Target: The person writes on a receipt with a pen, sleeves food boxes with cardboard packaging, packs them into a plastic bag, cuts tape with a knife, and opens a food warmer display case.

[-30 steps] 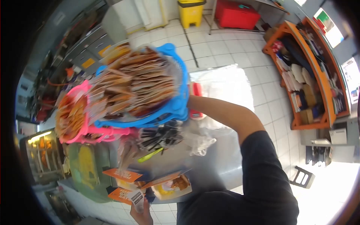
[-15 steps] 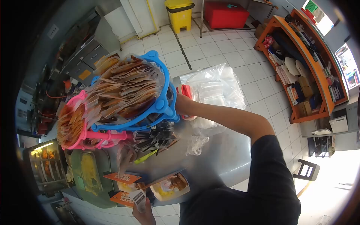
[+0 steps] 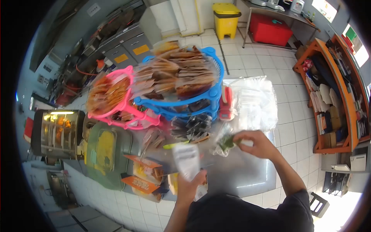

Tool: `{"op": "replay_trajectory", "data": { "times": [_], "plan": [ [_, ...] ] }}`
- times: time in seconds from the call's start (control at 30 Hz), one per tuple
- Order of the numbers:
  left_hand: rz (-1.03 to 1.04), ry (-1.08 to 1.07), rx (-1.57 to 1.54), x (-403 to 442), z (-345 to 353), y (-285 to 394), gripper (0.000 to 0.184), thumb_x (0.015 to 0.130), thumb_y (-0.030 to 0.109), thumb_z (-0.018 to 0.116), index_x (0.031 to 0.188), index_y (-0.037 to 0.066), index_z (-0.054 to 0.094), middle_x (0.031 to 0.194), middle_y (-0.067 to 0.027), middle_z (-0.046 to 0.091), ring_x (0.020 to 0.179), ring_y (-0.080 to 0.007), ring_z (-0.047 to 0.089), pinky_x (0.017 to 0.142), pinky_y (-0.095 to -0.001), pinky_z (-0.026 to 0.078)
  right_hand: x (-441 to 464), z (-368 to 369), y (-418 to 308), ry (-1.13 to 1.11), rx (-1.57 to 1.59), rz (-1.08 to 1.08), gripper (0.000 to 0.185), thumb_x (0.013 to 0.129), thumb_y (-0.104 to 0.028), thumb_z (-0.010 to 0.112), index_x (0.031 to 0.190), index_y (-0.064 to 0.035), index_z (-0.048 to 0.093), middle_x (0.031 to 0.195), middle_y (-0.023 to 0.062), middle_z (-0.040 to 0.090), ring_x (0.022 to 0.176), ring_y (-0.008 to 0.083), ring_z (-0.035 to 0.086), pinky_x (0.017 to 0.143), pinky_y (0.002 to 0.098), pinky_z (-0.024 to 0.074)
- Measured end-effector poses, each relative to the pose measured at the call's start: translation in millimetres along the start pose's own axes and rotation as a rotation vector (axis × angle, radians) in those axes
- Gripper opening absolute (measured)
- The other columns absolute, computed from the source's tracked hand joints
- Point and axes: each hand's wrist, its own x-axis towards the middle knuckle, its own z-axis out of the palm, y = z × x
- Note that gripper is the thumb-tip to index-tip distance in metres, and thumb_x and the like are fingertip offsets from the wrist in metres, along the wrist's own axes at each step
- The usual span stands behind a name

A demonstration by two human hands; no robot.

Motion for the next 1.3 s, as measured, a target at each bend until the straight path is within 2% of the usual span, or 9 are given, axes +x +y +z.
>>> {"op": "replay_trajectory", "data": {
  "times": [0.17,0.3,0.4,0.53,0.73,1.0,1.13,1.23,1.3],
  "plan": [
    [-0.229,-0.115,0.073,10,-6,-24,0.052,0.09,0.017,0.072,0.133,-0.004,0.053,0.074,0.0004,0.055,0.059,-0.0064,0.047,0.054,-0.0234,0.037,-22,55,-9,-0.28,0.446,0.165,0.03,0.086,0.007,0.061,0.115,0.0001,0.063,0.115,0.0097,0.065,0.112,0.0167,0.061,0.1,0.0333,0.0473],
    [-0.131,0.243,0.168,-35,-53,-17,0.033,0.09,0.018,0.073,0.114,-0.001,0.06,0.075,-0.0008,0.057,0.056,-0.0064,0.048,0.051,-0.0215,0.036,-29,102,-6,-0.218,0.603,-0.027,0.026,0.092,0.004,0.058,0.117,-0.0006,0.06,0.128,0.013,0.058,0.128,0.0206,0.05,0.101,0.0334,0.0479],
    [-0.069,0.505,0.119,-74,-109,-14,0.024,0.093,0.017,0.068,0.109,0.001,0.06,0.083,-0.0032,0.059,0.057,-0.0063,0.049,0.048,-0.0204,0.037,-32,140,7,-0.336,0.675,0.07,0.022,0.093,0.003,0.058,0.115,0.0008,0.059,0.124,0.0112,0.062,0.12,0.0199,0.057,0.098,0.0345,0.0496],
    [-0.013,0.771,0.076,-110,-159,4,0.029,0.088,0.009,0.07,0.113,-0.001,0.061,0.086,-0.0032,0.06,0.064,-0.0079,0.049,0.055,-0.0241,0.041,-14,176,-8,-0.578,0.032,0.296,0.027,0.094,-0.019,0.064,0.115,-0.0021,0.059,0.11,0.0166,0.067,0.086,0.0301,0.068,0.077,0.0392,0.0544],
    [0.152,1.099,0.382,-131,-228,-6,0.042,0.083,0.005,0.071,0.122,0.0,0.054,0.099,-0.0065,0.061,0.082,-0.0132,0.059,0.068,-0.0267,0.047,-17,238,22,-0.324,-0.343,0.016,0.037,0.089,-0.027,0.071,0.115,-0.0017,0.063,0.098,0.0198,0.067,0.082,0.0348,0.066,0.074,0.0443,0.0516],
    [0.127,1.043,0.63,-102,-308,-47,0.046,0.078,0.005,0.074,0.121,0.0,0.056,0.11,-0.0162,0.063,0.101,-0.0263,0.062,0.09,-0.0368,0.048,-5,179,3,-0.195,-0.073,0.272,0.019,0.093,-0.011,0.065,0.109,-0.0005,0.067,0.071,0.0063,0.061,0.062,0.0111,0.056,0.058,0.0272,0.0474],
    [0.156,1.174,0.832,-79,-340,-80,0.053,0.075,0.009,0.08,0.121,0.0,0.056,0.114,-0.0177,0.059,0.106,-0.0301,0.059,0.094,-0.0402,0.047,5,124,13,0.103,-0.105,0.284,0.016,0.098,-0.013,0.058,0.105,-0.0009,0.067,0.067,0.0017,0.056,0.06,0.0074,0.051,0.056,0.0246,0.0438],
    [0.24,1.262,0.768,-81,-352,-101,0.058,0.073,0.012,0.084,0.121,-0.002,0.055,0.113,-0.0174,0.058,0.106,-0.0321,0.058,0.094,-0.0413,0.047,28,73,20,0.322,-0.428,0.196,0.018,0.099,-0.015,0.059,0.102,0.0001,0.068,0.07,0.0056,0.06,0.064,0.01,0.055,0.058,0.0265,0.0447],
    [0.276,1.216,0.781,-91,-344,-99,0.052,0.076,0.011,0.082,0.119,-0.002,0.056,0.109,-0.0168,0.06,0.102,-0.031,0.059,0.092,-0.0403,0.047,53,45,32,0.532,-0.465,0.104,0.017,0.097,-0.011,0.059,0.104,0.0022,0.068,0.091,0.0116,0.069,0.084,0.0197,0.066,0.068,0.0322,0.0508]
  ]
}}
